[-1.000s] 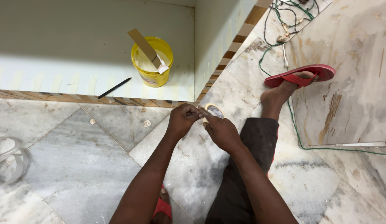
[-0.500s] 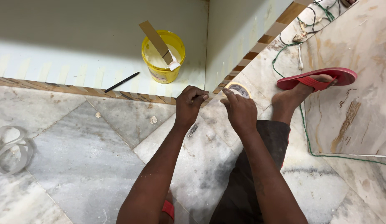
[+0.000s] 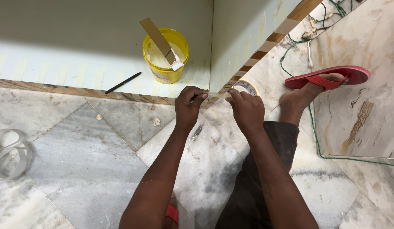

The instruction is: The person applies masking tape along the edges of a white wooden cabinet. They tear off pieces of tape and press them onto the edges and corners of the furniture.

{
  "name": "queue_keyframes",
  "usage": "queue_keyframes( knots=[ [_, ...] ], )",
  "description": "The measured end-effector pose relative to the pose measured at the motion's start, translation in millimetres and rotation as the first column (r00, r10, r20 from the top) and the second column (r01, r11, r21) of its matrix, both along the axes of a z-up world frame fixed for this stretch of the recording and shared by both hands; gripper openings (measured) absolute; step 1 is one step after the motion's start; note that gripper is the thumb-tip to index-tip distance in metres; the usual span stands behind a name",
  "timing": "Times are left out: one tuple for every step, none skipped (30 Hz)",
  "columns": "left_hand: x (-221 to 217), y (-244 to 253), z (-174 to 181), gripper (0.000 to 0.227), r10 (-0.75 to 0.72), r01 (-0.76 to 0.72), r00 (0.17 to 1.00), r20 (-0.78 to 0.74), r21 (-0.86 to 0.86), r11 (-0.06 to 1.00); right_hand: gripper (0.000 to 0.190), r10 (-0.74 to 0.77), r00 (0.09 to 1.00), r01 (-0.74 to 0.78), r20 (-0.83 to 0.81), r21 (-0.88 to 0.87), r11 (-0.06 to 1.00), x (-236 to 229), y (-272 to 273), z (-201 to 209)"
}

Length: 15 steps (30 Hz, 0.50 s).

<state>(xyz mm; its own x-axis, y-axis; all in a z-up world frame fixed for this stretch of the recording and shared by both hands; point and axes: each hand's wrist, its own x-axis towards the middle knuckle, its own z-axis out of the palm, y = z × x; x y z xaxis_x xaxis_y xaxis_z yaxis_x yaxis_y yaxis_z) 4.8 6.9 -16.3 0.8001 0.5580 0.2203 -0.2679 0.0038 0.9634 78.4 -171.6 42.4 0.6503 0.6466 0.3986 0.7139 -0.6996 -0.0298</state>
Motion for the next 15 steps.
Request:
queue_keyframes(
  knots=[
    [0, -1, 0, 0.005, 0.003, -0.002, 1.0, -0.019, 0.005, 1.0, 0.029, 0.007, 1.0, -0.007, 0.0, 0.012, 1.0, 0, -1, 1],
    [-1, -2, 0, 0.005, 0.006, -0.005, 0.999, -0.037, 0.009, 1.0, 0.029, 0.014, 1.0, -0.014, 0.001, 0.025, 1.0, 1, -1, 2],
    [0, -2, 0, 0.006, 0.009, -0.008, 0.998, -0.055, 0.014, 1.0, 0.029, 0.022, 1.0, -0.022, 0.003, 0.037, 0.999, 2, -2, 2],
    [0, -3, 0, 0.005, 0.013, -0.013, 0.999, -0.039, 0.008, 1.0, 0.028, 0.022, 1.0, -0.022, 0.012, 0.036, 0.999, 2, -2, 2],
    [2, -3, -1, 0.004, 0.018, -0.018, 1.0, -0.024, 0.002, 1.0, 0.028, 0.021, 1.0, -0.022, 0.021, 0.034, 0.999, 4, -2, 2],
    [3, -4, -2, 0.004, 0.022, -0.023, 1.0, -0.009, -0.004, 1.0, 0.028, 0.021, 0.999, -0.022, 0.029, 0.033, 0.999, 5, -2, 2],
    [4, -4, -3, 0.004, 0.03, -0.03, 1.0, -0.004, -0.004, 1.0, 0.028, 0.026, 0.999, -0.027, 0.037, 0.034, 0.999, 7, -2, 2],
    [5, -5, -4, 0.004, 0.038, -0.038, 0.999, 0.0, -0.004, 0.999, 0.027, 0.032, 0.999, -0.033, 0.044, 0.035, 0.999, 8, -3, 2],
    [6, -6, -5, 0.004, 0.046, -0.046, 0.999, 0.004, -0.004, 0.999, 0.027, 0.037, 0.998, -0.039, 0.052, 0.037, 0.999, 10, -3, 2],
    [7, -6, -7, 0.006, 0.062, -0.062, 0.998, -0.012, -0.005, 0.998, 0.028, 0.038, 0.998, -0.04, 0.057, 0.03, 0.999, 12, -2, 2],
    [9, -7, -9, 0.008, 0.077, -0.077, 0.997, -0.028, -0.006, 0.997, 0.028, 0.039, 0.997, -0.041, 0.063, 0.023, 0.999, 14, -2, 2],
    [11, -8, -11, 0.01, 0.091, -0.091, 0.995, -0.044, -0.007, 0.996, 0.028, 0.039, 0.997, -0.04, 0.068, 0.016, 0.999, 16, -2, 3],
    [16, -10, -13, 0.008, 0.097, -0.098, 0.995, -0.033, -0.045, 0.994, 0.026, 0.036, 0.998, -0.036, 0.057, -0.001, 0.999, 20, -2, 5],
    [22, -12, -15, 0.006, 0.103, -0.104, 0.994, -0.021, -0.081, 0.991, 0.025, 0.033, 0.998, -0.033, 0.047, -0.017, 0.999, 24, -1, 7],
    [28, -15, -18, 0.004, 0.11, -0.11, 0.994, -0.01, -0.118, 0.987, 0.024, 0.03, 0.999, -0.029, 0.037, -0.033, 0.999, 28, -1, 8]
  ],
)
